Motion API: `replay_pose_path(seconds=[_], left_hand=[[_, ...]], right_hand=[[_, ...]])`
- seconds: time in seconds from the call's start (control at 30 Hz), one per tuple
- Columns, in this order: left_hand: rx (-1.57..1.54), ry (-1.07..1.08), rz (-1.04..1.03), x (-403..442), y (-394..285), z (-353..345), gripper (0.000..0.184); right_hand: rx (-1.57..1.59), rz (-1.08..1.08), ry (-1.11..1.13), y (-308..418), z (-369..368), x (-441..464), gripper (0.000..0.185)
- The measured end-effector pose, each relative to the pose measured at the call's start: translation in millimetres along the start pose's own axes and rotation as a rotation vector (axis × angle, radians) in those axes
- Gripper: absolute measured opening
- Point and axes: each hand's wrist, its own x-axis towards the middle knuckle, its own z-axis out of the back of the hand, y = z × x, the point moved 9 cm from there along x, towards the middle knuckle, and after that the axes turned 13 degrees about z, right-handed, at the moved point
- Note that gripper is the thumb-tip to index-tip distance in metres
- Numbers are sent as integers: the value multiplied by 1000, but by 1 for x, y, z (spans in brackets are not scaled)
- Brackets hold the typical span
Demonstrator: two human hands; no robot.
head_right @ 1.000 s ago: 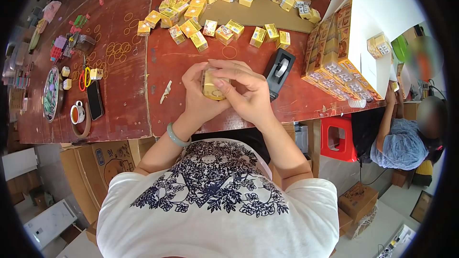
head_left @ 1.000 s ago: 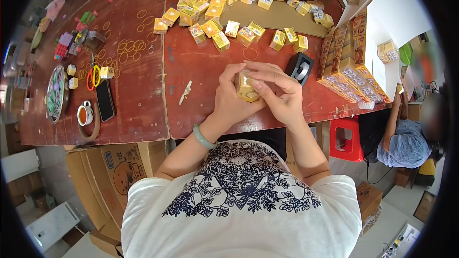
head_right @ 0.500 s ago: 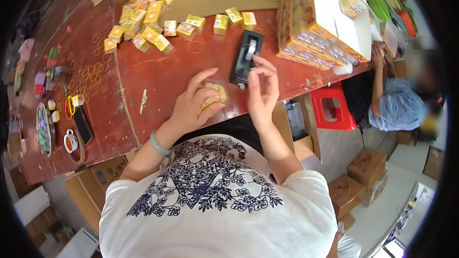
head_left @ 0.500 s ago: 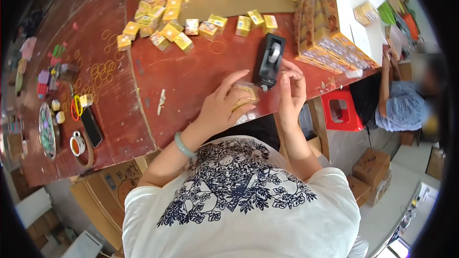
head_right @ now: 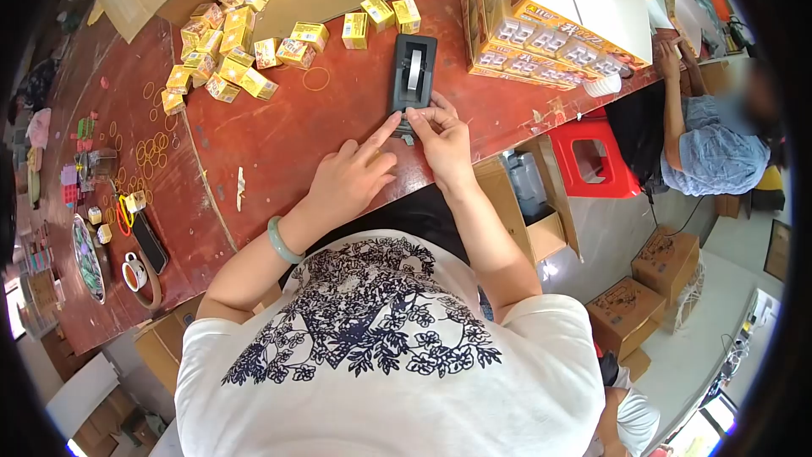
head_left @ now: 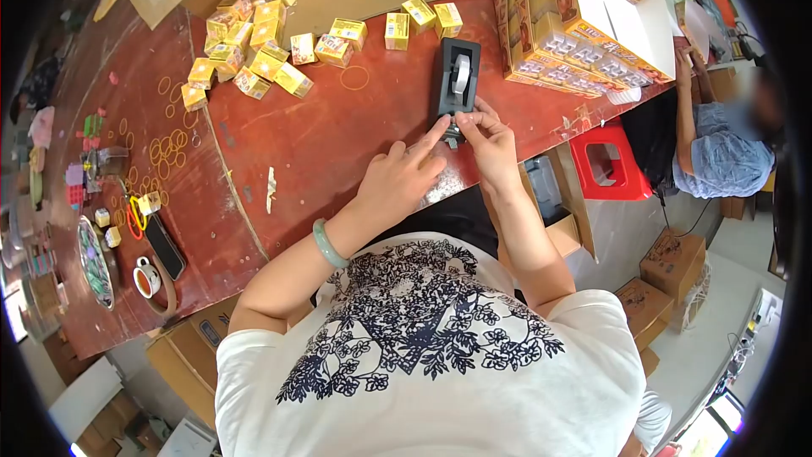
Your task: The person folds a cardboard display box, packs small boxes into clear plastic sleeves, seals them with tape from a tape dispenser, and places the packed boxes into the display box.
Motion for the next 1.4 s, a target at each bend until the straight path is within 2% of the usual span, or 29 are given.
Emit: replay_pose_path(seconds=[0.17,0.3,0.5,0.63,0.67,0.8,0.83,0.97,1.13,1.3,1.37,1.4], left_hand=[[32,-6,11,-1,2,-1,22],[2,-4,5,-2,2,-4,19],[-225,-3,40,3,14,15,31],[-968,149,292,10,30,35,46],[-968,144,294,10,30,39,46],[-1217,477,367,12,23,29,64],[-1216,469,367,14,24,34,64],[-1047,475,342,20,24,49,68],[-950,471,382,25,28,58,79],[-1081,423,329,30,30,53,77],[-1235,407,295,31,29,46,72],[-1231,410,247,31,24,44,72]], right_hand=[[250,-48,-109,18,-8,-21,9],[-287,218,-87,-10,2,-42,5],[-468,404,-67,51,12,-48,5],[-232,291,285,118,1,-30,6],[-232,294,290,132,1,-24,6],[-173,509,823,181,-47,-8,20],[-172,515,828,186,-50,-4,20],[140,196,999,182,-69,-3,39],[-47,341,1151,182,-80,-2,50],[30,223,1046,166,-75,19,41],[187,52,1053,141,-70,26,56],[169,-13,1024,127,-63,28,57]])
